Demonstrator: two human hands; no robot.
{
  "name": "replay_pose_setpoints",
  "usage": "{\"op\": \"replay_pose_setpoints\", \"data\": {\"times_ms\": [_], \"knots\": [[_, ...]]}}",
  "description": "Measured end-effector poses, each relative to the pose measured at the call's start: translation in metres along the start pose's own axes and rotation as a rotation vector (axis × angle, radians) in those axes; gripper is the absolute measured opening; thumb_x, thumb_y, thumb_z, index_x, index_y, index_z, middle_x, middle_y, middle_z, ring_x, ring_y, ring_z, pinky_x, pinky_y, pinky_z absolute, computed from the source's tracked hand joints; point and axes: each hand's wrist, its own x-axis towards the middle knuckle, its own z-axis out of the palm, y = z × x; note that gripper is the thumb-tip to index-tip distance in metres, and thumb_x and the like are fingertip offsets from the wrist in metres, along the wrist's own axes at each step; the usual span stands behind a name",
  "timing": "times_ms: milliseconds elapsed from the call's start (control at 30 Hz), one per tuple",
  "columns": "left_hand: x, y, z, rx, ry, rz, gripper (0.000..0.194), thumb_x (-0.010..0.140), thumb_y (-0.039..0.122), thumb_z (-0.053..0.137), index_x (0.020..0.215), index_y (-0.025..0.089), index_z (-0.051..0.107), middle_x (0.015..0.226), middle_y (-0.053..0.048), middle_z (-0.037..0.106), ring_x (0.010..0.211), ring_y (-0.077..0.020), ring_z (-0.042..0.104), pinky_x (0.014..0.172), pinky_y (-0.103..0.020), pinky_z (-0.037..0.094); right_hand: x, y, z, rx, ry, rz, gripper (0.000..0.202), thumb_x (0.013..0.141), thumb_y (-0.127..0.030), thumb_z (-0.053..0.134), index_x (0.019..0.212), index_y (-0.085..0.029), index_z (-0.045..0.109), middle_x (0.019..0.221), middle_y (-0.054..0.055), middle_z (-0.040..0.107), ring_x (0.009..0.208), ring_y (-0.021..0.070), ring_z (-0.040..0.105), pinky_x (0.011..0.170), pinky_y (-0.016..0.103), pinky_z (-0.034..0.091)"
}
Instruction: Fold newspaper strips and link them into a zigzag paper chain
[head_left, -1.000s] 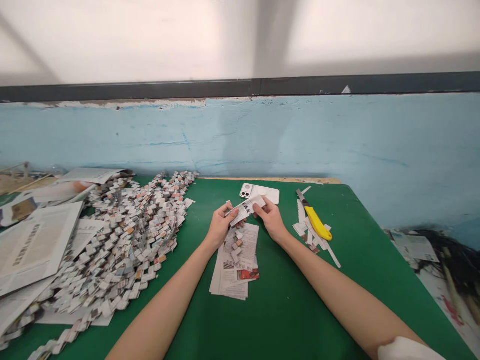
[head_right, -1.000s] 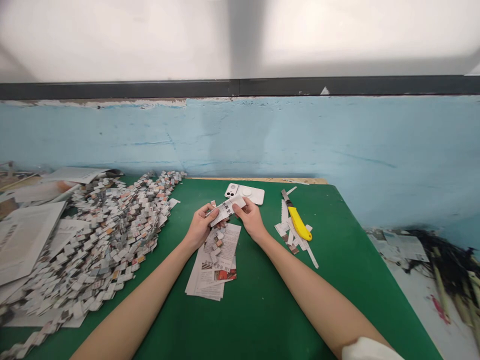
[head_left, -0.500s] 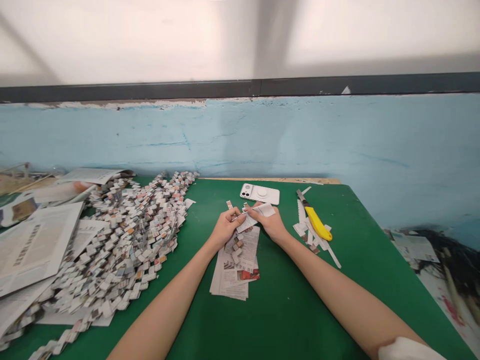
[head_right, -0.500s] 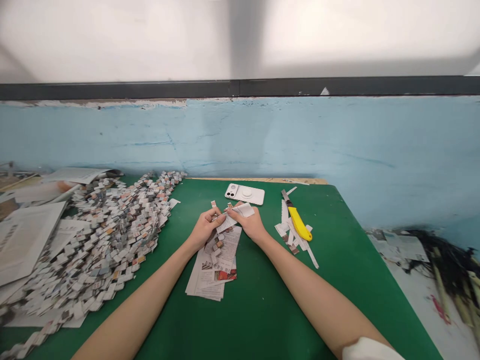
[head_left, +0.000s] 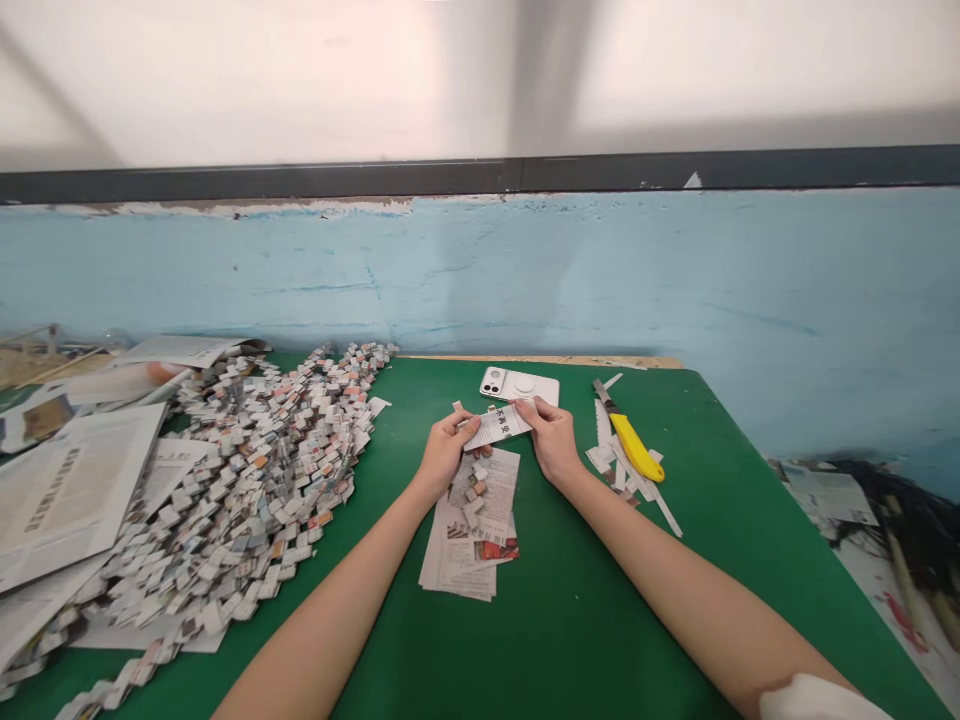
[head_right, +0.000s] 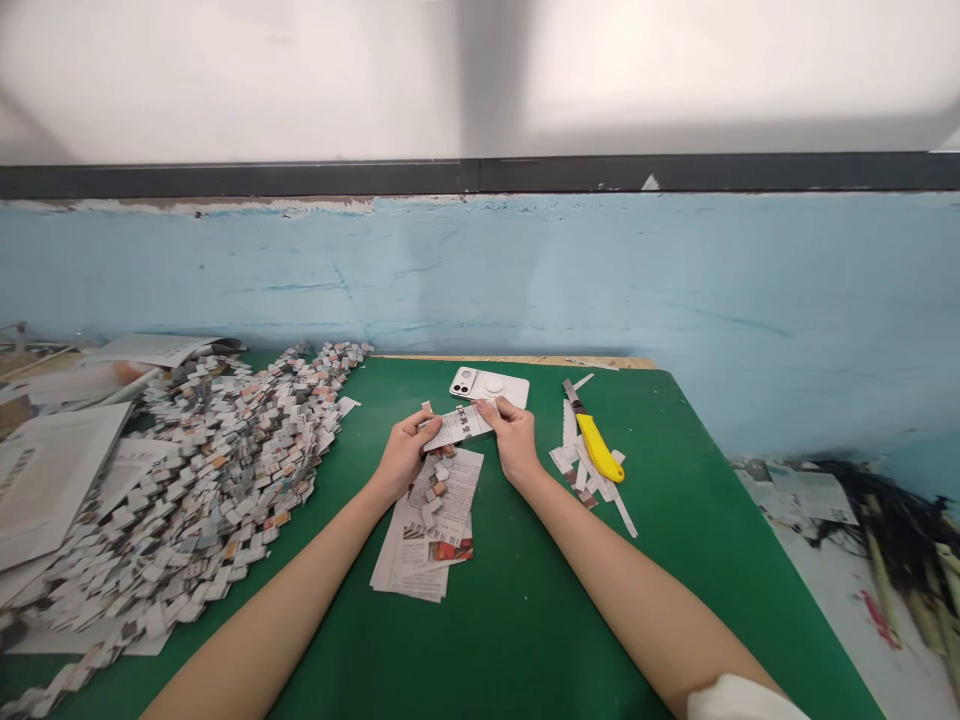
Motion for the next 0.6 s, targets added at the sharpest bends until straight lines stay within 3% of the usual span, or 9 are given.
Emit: {"op": "replay_pose_setpoints", "data": {"times_ms": [233, 433, 600], "knots": [[0.0012, -0.0045, 0.0001, -0.004, 0.057, 0.012, 0.045, 0.083, 0.053, 0.073, 0.099, 0.012, 0.075, 0.063, -0.006, 0.071, 0.051, -0.0148, 0.060, 0.050, -0.024, 0.045, -0.0004, 0.0002, -0.0004, 0.023, 0.045, 0.029, 0.032, 0.081, -0.050, 0.077, 0.091, -0.020, 0.081, 0.082, 0.004, 0.067, 0.073, 0.0191, 0.057, 0.063, 0.030, 0.045], [0.0021, -0.0064, -0.0012, -0.027, 0.083, 0.009, 0.044, 0.083, 0.050, 0.074, 0.101, 0.010, 0.076, 0.065, -0.006, 0.072, 0.053, -0.0147, 0.061, 0.051, -0.023, 0.045, -0.0006, -0.0028, 0.0014, 0.072, 0.085, 0.017, 0.035, 0.078, -0.049, 0.080, 0.091, -0.017, 0.082, 0.086, 0.006, 0.068, 0.078, 0.0199, 0.058, 0.065, 0.030, 0.044], [0.0054, -0.0094, -0.0041, -0.039, 0.147, 0.049, 0.043, 0.080, 0.050, 0.077, 0.097, 0.010, 0.076, 0.067, -0.005, 0.071, 0.052, -0.0133, 0.059, 0.052, -0.024, 0.046, -0.0008, -0.0033, 0.0020, 0.029, 0.107, 0.042, 0.041, 0.080, -0.054, 0.077, 0.094, -0.015, 0.080, 0.080, 0.005, 0.067, 0.065, 0.0156, 0.051, 0.056, 0.028, 0.036]]}}
